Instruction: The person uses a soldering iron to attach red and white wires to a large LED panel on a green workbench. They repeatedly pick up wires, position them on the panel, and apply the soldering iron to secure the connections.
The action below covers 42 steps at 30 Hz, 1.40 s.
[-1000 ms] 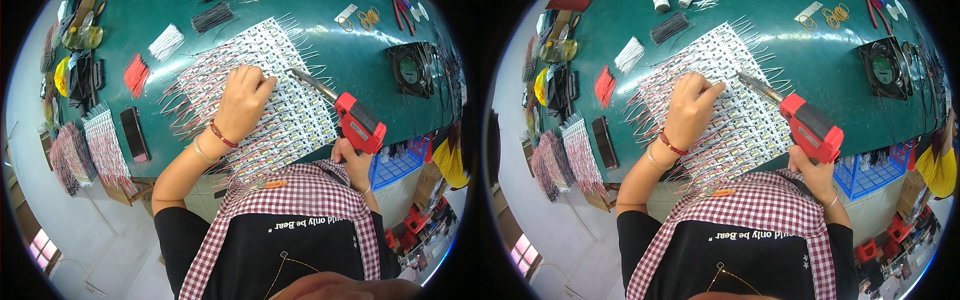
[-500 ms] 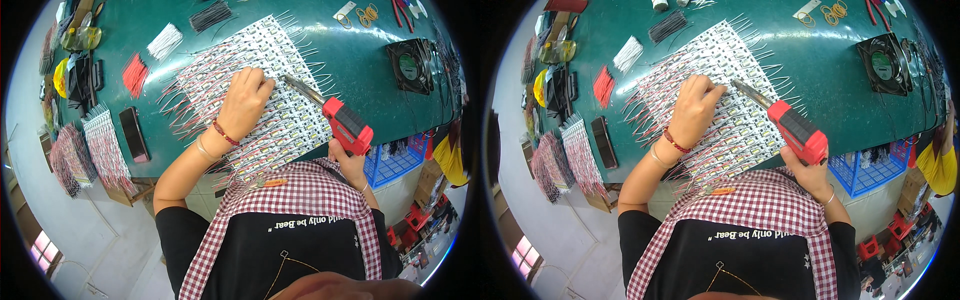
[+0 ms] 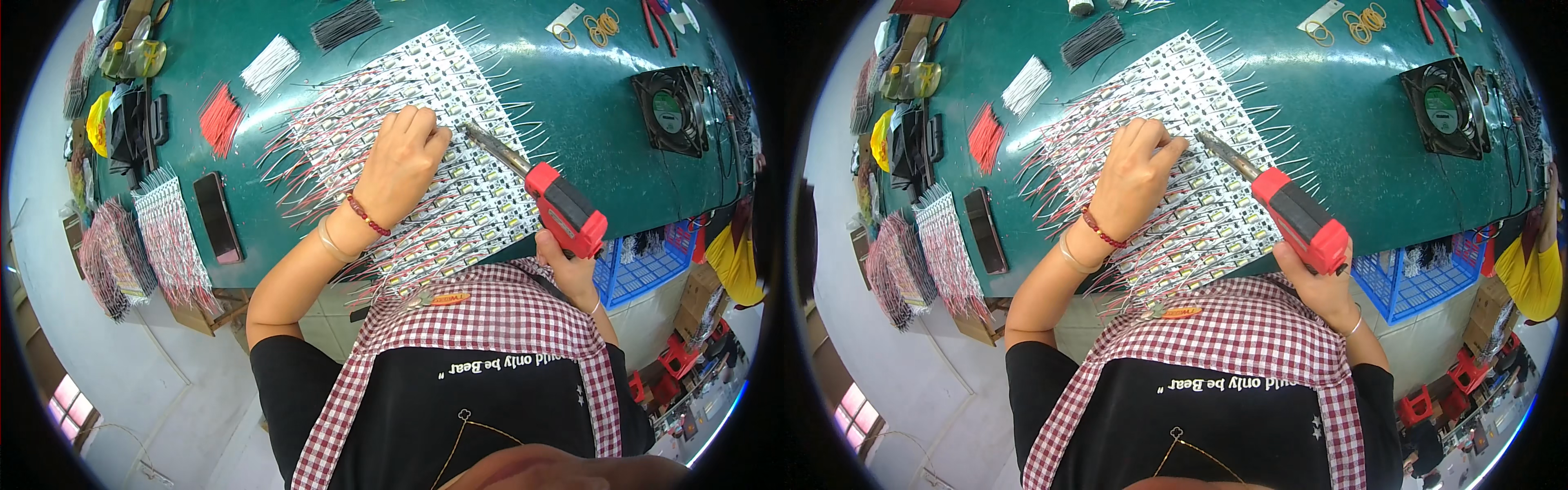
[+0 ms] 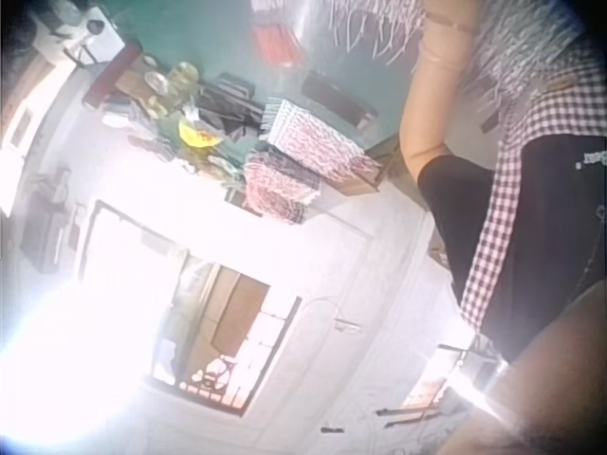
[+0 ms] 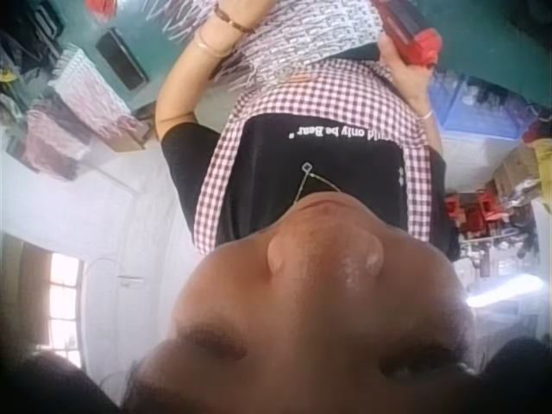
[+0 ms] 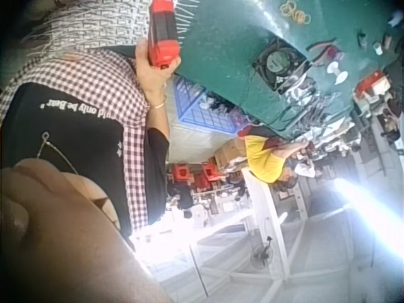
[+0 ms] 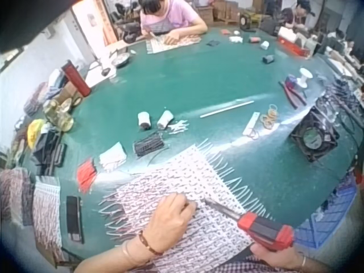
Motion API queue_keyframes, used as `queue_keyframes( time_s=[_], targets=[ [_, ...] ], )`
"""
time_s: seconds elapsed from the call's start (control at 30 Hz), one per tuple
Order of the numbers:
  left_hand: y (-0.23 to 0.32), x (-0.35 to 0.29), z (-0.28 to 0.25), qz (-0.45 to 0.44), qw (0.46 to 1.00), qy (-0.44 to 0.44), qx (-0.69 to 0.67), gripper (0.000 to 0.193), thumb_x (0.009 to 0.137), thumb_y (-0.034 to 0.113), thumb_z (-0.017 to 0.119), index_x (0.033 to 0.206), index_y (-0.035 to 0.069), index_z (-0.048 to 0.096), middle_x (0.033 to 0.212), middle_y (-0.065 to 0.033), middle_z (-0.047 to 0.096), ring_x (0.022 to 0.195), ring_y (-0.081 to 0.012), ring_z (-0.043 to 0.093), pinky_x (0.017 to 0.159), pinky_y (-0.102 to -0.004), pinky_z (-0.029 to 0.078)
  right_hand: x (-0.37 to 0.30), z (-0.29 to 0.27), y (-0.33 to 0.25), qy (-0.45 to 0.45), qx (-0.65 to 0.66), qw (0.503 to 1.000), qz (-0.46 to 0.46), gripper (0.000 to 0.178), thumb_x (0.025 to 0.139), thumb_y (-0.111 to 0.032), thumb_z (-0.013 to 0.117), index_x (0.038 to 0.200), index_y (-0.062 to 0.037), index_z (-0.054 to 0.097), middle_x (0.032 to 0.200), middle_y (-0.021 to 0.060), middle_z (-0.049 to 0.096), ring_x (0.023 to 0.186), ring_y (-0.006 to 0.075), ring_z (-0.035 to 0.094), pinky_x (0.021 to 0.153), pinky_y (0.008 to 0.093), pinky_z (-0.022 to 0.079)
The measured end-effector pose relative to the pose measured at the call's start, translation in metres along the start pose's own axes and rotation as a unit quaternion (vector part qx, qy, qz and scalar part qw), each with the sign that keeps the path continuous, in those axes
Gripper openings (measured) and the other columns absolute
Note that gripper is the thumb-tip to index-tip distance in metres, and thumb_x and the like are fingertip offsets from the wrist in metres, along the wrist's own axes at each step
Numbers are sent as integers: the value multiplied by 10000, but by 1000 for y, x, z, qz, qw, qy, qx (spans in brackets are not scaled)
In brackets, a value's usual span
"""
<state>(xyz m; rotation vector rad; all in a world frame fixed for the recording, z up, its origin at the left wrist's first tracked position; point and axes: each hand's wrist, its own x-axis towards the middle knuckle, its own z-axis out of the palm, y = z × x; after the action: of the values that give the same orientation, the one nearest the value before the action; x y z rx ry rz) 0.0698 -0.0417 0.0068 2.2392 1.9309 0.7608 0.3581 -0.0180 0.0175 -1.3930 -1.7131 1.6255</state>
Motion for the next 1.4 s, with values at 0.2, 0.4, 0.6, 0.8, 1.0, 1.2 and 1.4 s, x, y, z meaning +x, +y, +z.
queue_keyframes(
  time_s=[0.2, 0.4, 0.6, 0.8, 1.0, 1.2, 1.4],
  targets=[
    [1, 3, -3, 10, 1000, -7, 6, 224, 702, -25, 568, 905, 28, 645, 821, -78, 484, 793, -237, 493, 701, -346, 404, 2, 0, -3, -7, -14, 1000, -12, 256, 772, -103, 774, 967, 0, 644, 849, 46, 655, 716, 96, 604, 625, 254, 484],
    [2, 4, -4, 13, 1000, -15, 9, 212, 702, -24, 565, 895, 25, 639, 823, -80, 484, 794, -238, 492, 694, -347, 396, -2, -1, -2, 14, 40, 999, 4, 218, 798, -100, 749, 960, -4, 639, 828, 31, 641, 684, 86, 586, 593, 246, 475],
    [4, 5, -7, 23, 999, -6, 46, 232, 690, -20, 576, 904, 35, 646, 803, -71, 492, 788, -232, 499, 691, -343, 392, -5, -7, -4, -7, 60, 998, 13, 152, 845, -87, 701, 957, -9, 634, 779, 21, 625, 652, 68, 567, 567, 232, 455],
    [17, -7, -4, -1, 998, 47, -36, 311, 660, -69, 604, 944, 39, 666, 793, -73, 496, 730, -231, 507, 658, -347, 405, -12, -9, -6, -31, 120, 992, 14, 176, 894, -85, 632, 1025, 13, 569, 680, 26, 573, 580, 87, 539, 536, 244, 439],
    [18, -16, 9, -19, 998, 28, -52, 219, 724, -21, 580, 934, 14, 628, 782, -86, 437, 747, -235, 482, 668, -349, 386, -21, -10, 9, -22, 100, 993, 56, 130, 876, -139, 683, 902, -28, 620, 682, -4, 597, 573, 66, 550, 516, 233, 433],
    [19, -16, 12, -15, 998, 30, -48, 203, 728, -14, 574, 923, 3, 628, 795, -91, 440, 741, -241, 480, 676, -349, 389, -20, -9, 12, -30, 82, 995, 39, 134, 861, -140, 699, 898, -37, 621, 678, -6, 595, 574, 66, 552, 515, 234, 430],
    [20, -13, 10, -9, 999, 12, -33, 182, 734, -3, 567, 907, -4, 626, 817, -101, 444, 745, -253, 476, 687, -349, 396, -20, -11, 19, -28, 18, 999, 18, 173, 832, -133, 728, 924, -23, 633, 762, 11, 628, 651, 81, 575, 566, 252, 453]
  ],
)
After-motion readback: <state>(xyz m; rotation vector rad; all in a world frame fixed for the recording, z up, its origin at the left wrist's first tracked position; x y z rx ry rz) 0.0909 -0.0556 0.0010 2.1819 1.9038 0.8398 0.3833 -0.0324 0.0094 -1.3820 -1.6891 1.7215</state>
